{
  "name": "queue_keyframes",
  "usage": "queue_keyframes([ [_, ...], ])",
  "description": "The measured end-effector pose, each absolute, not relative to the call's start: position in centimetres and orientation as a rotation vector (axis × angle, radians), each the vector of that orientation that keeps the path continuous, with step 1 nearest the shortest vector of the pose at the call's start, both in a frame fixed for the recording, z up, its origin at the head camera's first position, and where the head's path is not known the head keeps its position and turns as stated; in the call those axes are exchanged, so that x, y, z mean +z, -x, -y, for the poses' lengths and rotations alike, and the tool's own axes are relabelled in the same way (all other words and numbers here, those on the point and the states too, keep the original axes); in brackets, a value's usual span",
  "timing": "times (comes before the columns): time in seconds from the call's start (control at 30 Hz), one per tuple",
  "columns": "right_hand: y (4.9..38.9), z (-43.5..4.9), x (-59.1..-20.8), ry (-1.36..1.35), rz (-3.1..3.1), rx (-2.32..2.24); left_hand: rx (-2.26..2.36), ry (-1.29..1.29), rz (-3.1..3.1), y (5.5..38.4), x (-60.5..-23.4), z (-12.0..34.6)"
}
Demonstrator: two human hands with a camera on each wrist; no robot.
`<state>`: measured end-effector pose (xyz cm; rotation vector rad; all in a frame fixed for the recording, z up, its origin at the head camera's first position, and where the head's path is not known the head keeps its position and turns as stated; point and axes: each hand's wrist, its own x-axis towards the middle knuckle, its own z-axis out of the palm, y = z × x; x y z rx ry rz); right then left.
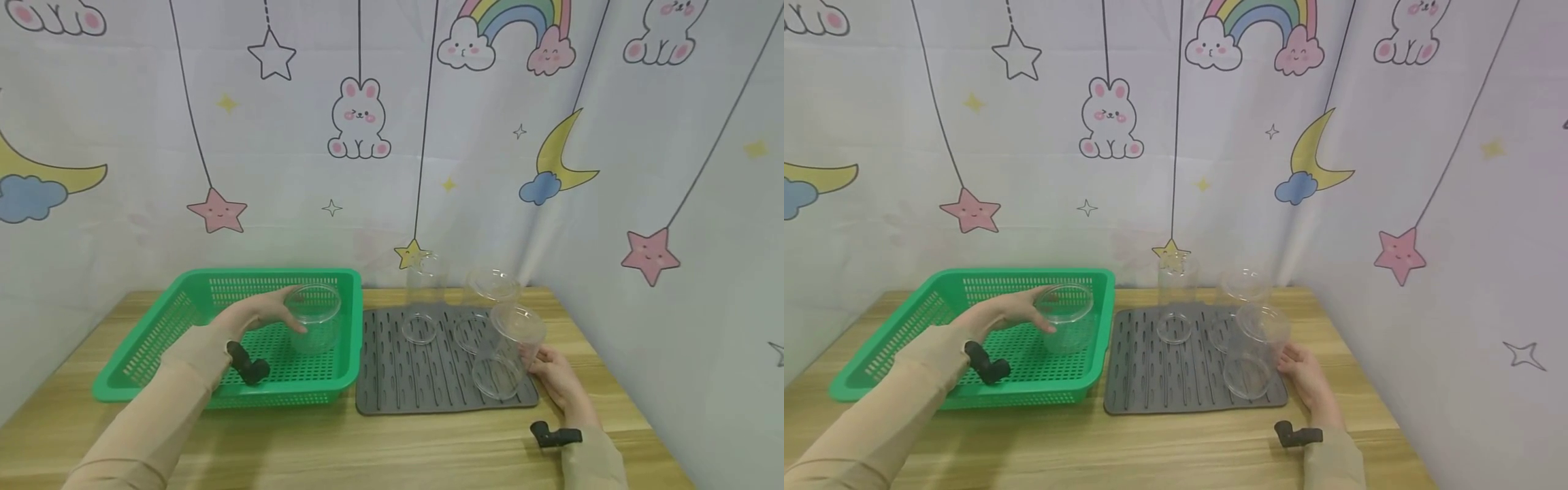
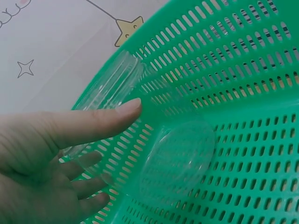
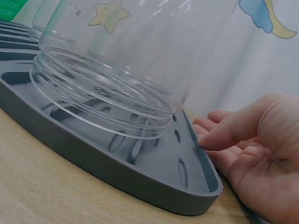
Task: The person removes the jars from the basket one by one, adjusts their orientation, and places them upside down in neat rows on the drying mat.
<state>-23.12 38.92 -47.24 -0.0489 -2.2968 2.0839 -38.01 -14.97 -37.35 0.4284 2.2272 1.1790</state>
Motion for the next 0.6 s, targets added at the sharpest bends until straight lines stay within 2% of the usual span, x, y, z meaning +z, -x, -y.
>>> queue_keyframes([
  [0.6, 22.97, -39.26, -47.18, -0.018, 2.261, 2.147, 1.268, -0.399, -2.261, 37.43, -36.66, 15.29],
])
